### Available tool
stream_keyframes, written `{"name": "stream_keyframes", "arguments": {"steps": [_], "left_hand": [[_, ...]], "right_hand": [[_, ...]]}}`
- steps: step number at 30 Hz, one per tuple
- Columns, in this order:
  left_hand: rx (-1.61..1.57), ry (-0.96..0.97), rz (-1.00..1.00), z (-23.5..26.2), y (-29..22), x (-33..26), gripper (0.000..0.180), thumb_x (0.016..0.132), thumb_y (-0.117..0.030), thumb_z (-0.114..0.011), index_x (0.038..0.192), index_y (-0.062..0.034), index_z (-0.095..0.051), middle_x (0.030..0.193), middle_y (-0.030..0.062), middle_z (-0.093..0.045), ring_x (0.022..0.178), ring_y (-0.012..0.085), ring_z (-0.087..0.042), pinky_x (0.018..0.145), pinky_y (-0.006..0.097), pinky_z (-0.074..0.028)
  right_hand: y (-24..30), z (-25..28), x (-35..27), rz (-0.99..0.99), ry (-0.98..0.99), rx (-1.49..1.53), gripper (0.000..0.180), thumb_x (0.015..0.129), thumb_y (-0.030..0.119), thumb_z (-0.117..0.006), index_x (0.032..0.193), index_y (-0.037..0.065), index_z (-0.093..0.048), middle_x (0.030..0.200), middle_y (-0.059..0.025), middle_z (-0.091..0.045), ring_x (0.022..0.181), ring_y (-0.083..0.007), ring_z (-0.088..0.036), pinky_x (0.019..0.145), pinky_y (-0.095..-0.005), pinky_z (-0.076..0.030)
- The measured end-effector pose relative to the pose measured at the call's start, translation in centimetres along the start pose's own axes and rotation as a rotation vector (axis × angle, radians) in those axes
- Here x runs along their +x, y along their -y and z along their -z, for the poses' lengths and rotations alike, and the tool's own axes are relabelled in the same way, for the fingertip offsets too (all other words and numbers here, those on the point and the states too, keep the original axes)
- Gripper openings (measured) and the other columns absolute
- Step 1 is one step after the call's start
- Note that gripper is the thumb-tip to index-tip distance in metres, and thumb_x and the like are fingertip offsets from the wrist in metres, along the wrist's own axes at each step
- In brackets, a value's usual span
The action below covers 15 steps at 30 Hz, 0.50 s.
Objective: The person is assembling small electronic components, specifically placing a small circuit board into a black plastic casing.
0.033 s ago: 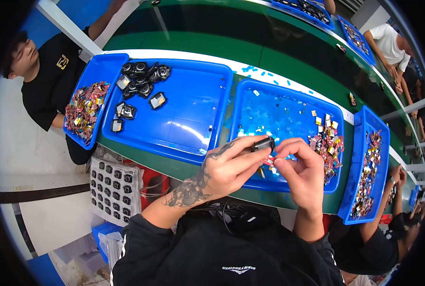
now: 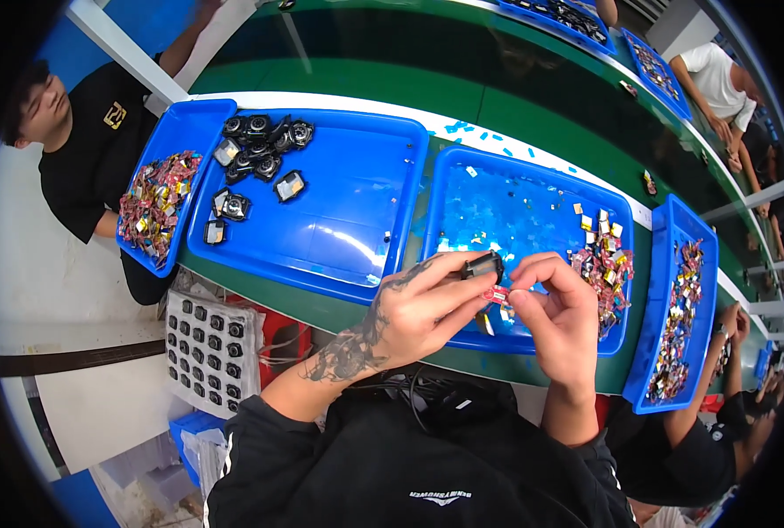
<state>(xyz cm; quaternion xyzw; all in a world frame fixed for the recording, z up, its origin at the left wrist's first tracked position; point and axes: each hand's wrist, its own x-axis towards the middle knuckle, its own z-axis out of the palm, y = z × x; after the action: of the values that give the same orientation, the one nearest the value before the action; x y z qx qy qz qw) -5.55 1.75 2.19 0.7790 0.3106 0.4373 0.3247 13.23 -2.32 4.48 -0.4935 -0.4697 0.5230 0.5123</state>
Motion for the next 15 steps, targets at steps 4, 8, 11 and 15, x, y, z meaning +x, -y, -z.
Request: {"name": "stream_keyframes", "arguments": {"steps": [4, 8, 11, 15], "left_hand": [[-0.314, 0.071, 0.371, -0.7, 0.0, -0.9, 0.016, 0.085, -0.003, -0.070, 0.101, 0.0018, -0.069, 0.098, 0.0119, -0.065, 0.079, 0.0175, -0.068, 0.068, 0.026, -0.057], [-0.817, 0.032, 0.668, -2.0, 0.1, -1.6, 0.015, 0.091, -0.006, -0.065, 0.099, 0.0071, -0.067, 0.096, 0.0098, -0.066, 0.083, 0.0148, -0.068, 0.070, 0.025, -0.058], [-0.874, -0.005, 0.709, -2.0, -0.1, -1.4, 0.015, 0.091, -0.006, -0.065, 0.098, 0.0080, -0.067, 0.094, 0.0096, -0.066, 0.081, 0.0164, -0.069, 0.070, 0.025, -0.058], [-0.749, -0.055, 0.641, -2.6, 0.3, -1.3, 0.015, 0.091, -0.004, -0.064, 0.099, 0.0077, -0.067, 0.095, 0.0096, -0.066, 0.082, 0.0156, -0.069, 0.071, 0.025, -0.058]], "right_hand": [[-0.5, 0.4, 0.0, 0.054, 0.029, -0.085, 0.007, 0.089, -0.004, -0.062, 0.094, -0.001, -0.057, 0.091, -0.0051, -0.060, 0.086, -0.0094, -0.056, 0.074, -0.0215, -0.047], [-1.0, 0.8, -0.2, 0.013, 0.069, 0.090, 0.008, 0.090, -0.004, -0.061, 0.097, -0.001, -0.057, 0.093, -0.0046, -0.060, 0.085, -0.0080, -0.056, 0.071, -0.0192, -0.044], [-1.2, 0.7, -0.4, -0.083, 0.034, 0.177, 0.009, 0.090, -0.004, -0.062, 0.097, -0.001, -0.057, 0.093, -0.0038, -0.060, 0.083, -0.0070, -0.057, 0.072, -0.0190, -0.044], [-1.4, -0.8, -0.7, -0.015, -0.122, 0.100, 0.017, 0.086, -0.006, -0.066, 0.098, -0.001, -0.057, 0.091, -0.0035, -0.061, 0.083, -0.0073, -0.059, 0.073, -0.0190, -0.046]]}}
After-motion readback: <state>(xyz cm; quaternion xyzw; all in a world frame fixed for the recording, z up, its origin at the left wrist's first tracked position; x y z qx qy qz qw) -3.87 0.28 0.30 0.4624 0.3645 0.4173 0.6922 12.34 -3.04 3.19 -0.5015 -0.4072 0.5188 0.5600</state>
